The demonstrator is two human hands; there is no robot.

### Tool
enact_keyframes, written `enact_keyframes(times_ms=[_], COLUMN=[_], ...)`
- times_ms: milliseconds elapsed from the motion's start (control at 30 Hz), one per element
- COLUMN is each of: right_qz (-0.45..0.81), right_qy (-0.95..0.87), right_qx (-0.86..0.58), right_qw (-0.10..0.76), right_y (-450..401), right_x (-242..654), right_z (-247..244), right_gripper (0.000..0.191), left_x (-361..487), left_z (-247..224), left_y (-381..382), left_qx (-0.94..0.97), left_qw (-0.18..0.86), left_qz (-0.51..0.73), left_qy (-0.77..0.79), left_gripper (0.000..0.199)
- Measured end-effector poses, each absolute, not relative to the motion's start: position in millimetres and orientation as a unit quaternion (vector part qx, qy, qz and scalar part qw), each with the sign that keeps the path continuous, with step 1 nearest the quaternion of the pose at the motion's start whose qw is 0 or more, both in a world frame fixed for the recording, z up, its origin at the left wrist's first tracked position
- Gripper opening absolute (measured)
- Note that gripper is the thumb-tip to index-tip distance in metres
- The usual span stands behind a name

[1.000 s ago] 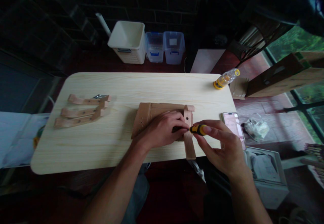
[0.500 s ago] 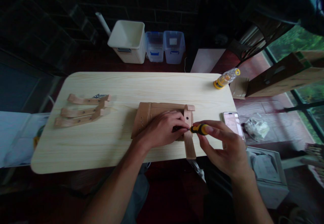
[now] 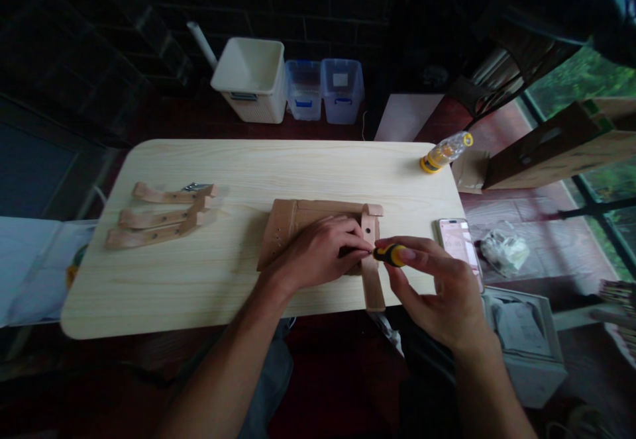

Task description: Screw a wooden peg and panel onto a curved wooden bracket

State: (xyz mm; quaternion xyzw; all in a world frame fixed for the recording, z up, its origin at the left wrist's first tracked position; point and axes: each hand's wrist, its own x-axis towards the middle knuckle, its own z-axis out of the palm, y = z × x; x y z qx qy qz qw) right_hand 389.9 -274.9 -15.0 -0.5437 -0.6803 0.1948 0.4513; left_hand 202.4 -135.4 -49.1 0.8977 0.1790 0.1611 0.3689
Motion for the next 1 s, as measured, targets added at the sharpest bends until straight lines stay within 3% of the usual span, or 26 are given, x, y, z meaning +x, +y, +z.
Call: enact_keyframes(times_ms=[200,467,1000], right_qz=[0.193,0.198,0.191], right_qy=[-0.676,-0.680,-0.679], right_qx=[-0.551,-0.514,-0.531], right_qw=[0.449,0.484,0.470], right_y=[-272.4,-271.2,-272.6], right_x=[393.5,389.6,391.8], right_z=[-16.1,-14.5,-14.8], right_gripper=[0.043,0.061,0.053], left_x=[203.3,204.0,204.4], left_z=[-48.3,-48.7,-50.5], left_y=[-134.5,-135.5,-134.7], left_qx=[0.899,0.898,0.899], left_qw=[0.370,0.369,0.366], left_qz=[0.154,0.155,0.154], left_qy=[0.179,0.183,0.181], left_gripper=[0.018,0.018,0.020])
